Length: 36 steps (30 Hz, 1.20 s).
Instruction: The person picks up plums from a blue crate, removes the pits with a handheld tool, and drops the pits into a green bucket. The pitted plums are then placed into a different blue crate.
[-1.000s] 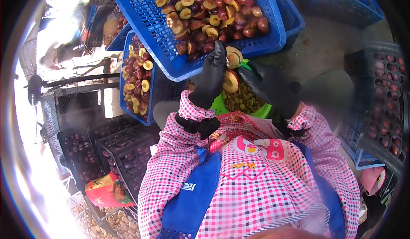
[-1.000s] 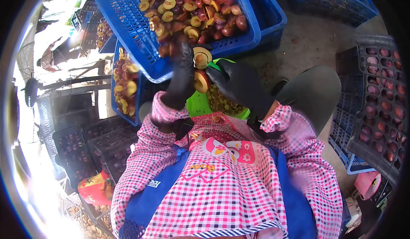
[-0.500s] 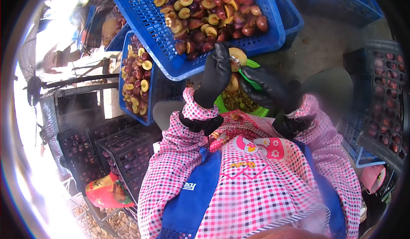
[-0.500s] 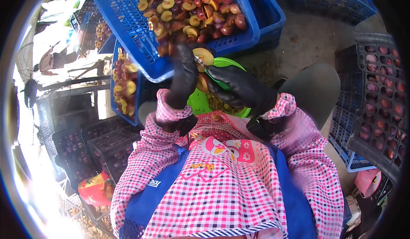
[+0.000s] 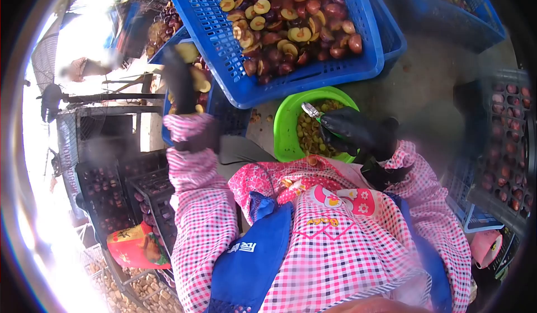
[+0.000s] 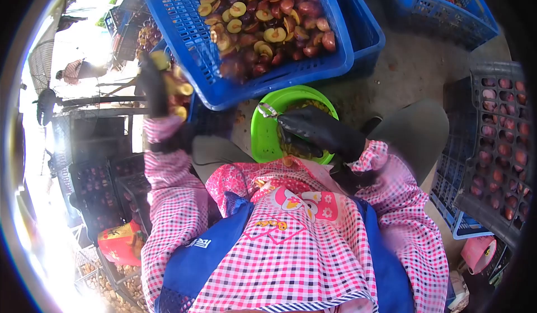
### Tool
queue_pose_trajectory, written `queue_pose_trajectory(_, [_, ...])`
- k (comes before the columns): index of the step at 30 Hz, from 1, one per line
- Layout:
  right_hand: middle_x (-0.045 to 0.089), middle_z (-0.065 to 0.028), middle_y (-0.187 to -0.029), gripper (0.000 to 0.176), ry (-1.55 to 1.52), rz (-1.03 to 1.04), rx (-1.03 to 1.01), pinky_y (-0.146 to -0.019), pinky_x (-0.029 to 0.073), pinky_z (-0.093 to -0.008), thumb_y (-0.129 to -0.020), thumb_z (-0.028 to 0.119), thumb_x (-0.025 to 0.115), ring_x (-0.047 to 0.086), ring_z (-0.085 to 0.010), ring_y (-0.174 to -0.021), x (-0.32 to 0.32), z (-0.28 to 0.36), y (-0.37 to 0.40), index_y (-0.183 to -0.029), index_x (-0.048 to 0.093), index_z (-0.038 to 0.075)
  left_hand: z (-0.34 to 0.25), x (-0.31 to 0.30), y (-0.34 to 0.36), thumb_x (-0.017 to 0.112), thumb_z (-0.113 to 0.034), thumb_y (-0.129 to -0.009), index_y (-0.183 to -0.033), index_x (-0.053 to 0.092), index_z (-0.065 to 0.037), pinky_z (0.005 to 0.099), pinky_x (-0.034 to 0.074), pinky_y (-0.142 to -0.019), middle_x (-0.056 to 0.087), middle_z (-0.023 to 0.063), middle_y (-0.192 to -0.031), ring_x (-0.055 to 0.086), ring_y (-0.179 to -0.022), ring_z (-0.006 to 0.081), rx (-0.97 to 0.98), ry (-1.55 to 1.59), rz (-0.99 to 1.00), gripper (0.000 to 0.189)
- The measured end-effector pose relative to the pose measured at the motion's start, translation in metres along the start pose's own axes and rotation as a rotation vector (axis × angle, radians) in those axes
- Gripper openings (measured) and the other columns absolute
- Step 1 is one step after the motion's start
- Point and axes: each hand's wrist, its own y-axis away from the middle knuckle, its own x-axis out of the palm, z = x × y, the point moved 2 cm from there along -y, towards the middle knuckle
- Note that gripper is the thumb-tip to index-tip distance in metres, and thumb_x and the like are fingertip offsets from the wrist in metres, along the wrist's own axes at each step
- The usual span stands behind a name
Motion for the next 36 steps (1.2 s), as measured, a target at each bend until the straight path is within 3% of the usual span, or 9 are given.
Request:
queue_pose_trajectory(2, [0.051, 0.0, -0.063, 0.039, -0.031, -0.044, 0.12, -0.048, 0.037, -0.0217, -0.098, 0.039, 0.045, 0.046, -0.0061, -0.051, 0.001, 0.013, 0.004, -0.083, 0.058, 0.006, 0.028, -0.056, -0.079, 0.046, -0.054, -0.091, -0.117, 0.062, -0.006, 0.0422, 0.051, -0.081, 0.068, 0.0209, -0.09, 0.065, -0.089, 0.038, 0.377, -0.921, -0.061, 0.057])
queue_pose_trajectory(5, [0.053, -0.0006, -0.065, 0.04, -0.036, -0.046, 0.228, -0.048, 0.038, -0.0226, -0.099, 0.038, 0.043, 0.047, -0.0065, -0.052, 0.002, 0.021, 0.002, -0.084, 0.058, 0.005, -0.037, -0.014, -0.057, 0.054, -0.052, -0.088, -0.118, 0.063, -0.012, 0.041, 0.048, -0.088, 0.067, 0.0194, -0.102, 0.063, -0.097, 0.0356, 0.571, -0.887, -0.157, 0.051])
queue_pose_trajectory(8, [0.052, 0.0015, -0.066, 0.033, -0.003, -0.081, 0.189, -0.045, 0.036, -0.0224, -0.099, 0.036, 0.048, 0.046, -0.0051, -0.051, 0.002, 0.026, 0.003, -0.09, 0.059, 0.006, -0.064, 0.087, -0.044, 0.064, -0.046, -0.083, -0.117, 0.063, -0.012, 0.0413, 0.047, -0.089, 0.064, 0.014, -0.113, 0.062, -0.101, 0.0339, 0.759, -0.778, 0.141, 0.048])
queue_pose_trajectory(15, [0.053, -0.0011, -0.066, 0.034, 0.025, -0.199, 0.124, -0.048, 0.038, -0.0232, -0.1, 0.033, 0.043, 0.049, -0.0075, -0.053, -0.01, 0.038, 0.007, -0.09, 0.059, 0.005, -0.004, 0.238, -0.083, 0.061, -0.02, -0.08, -0.108, 0.062, -0.013, 0.0486, 0.052, -0.06, 0.062, 0.0127, -0.096, 0.067, -0.078, 0.0328, 1.113, -0.983, 0.303, 0.029])
queue_pose_trajectory(21, [0.052, 0.0016, -0.064, 0.032, -0.154, -0.424, 0.092, -0.046, 0.037, -0.0213, -0.101, 0.033, 0.044, 0.047, -0.0051, -0.052, -0.007, 0.027, 0.002, -0.096, 0.059, 0.006, -0.022, 0.216, -0.057, 0.064, -0.019, -0.08, -0.117, 0.055, -0.004, 0.0437, 0.054, -0.062, 0.06, 0.021, -0.103, 0.067, -0.078, 0.0307, 0.786, -1.055, 0.493, 0.041])
queue_pose_trajectory(23, [0.051, 0.0023, -0.064, 0.03, -0.136, -0.528, 0.001, -0.047, 0.036, -0.0213, -0.101, 0.033, 0.044, 0.047, -0.0048, -0.053, -0.005, 0.031, 0.0, -0.098, 0.059, 0.007, -0.008, 0.213, -0.051, 0.065, -0.021, -0.081, -0.116, 0.056, -0.003, 0.0375, 0.055, -0.06, 0.062, 0.0156, -0.095, 0.066, -0.077, 0.0227, 0.466, -0.423, 0.633, 0.041])
queue_pose_trajectory(24, [0.049, 0.0031, -0.064, 0.029, -0.1, -0.583, -0.041, -0.046, 0.035, -0.0214, -0.101, 0.033, 0.044, 0.046, -0.0045, -0.053, -0.008, 0.03, 0.0, -0.1, 0.059, 0.007, -0.039, 0.193, -0.004, 0.059, -0.021, -0.087, -0.113, 0.055, 0.0, 0.0327, 0.053, -0.075, 0.062, 0.0135, -0.102, 0.064, -0.089, 0.027, 0.359, 0.141, 0.754, 0.033])
queue_pose_trajectory(28, [0.046, 0.0041, -0.064, 0.024, 0.03, -0.652, -0.114, -0.047, 0.035, -0.0236, -0.1, 0.029, 0.048, 0.043, -0.0048, -0.054, -0.012, 0.016, -0.001, -0.102, 0.06, 0.008, -0.077, 0.134, 0.109, 0.054, -0.023, -0.092, -0.119, 0.056, -0.006, 0.026, 0.048, -0.059, 0.06, 0.005, -0.092, 0.058, -0.071, 0.0134, -0.251, 0.503, 1.015, 0.032])
queue_pose_trajectory(36, [0.065, -0.0168, -0.081, 0.029, 0.724, -0.737, -0.31, -0.06, 0.049, -0.0412, -0.091, 0.033, 0.06, 0.064, -0.0337, -0.069, 0.003, 0.009, -0.005, -0.1, 0.064, 0.006, -0.046, 0.125, 0.183, 0.025, -0.058, -0.099, -0.09, 0.062, -0.006, 0.0214, 0.04, -0.05, 0.06, 0.0005, -0.071, 0.052, -0.057, 0.007, -0.312, 0.541, 0.809, 0.064])
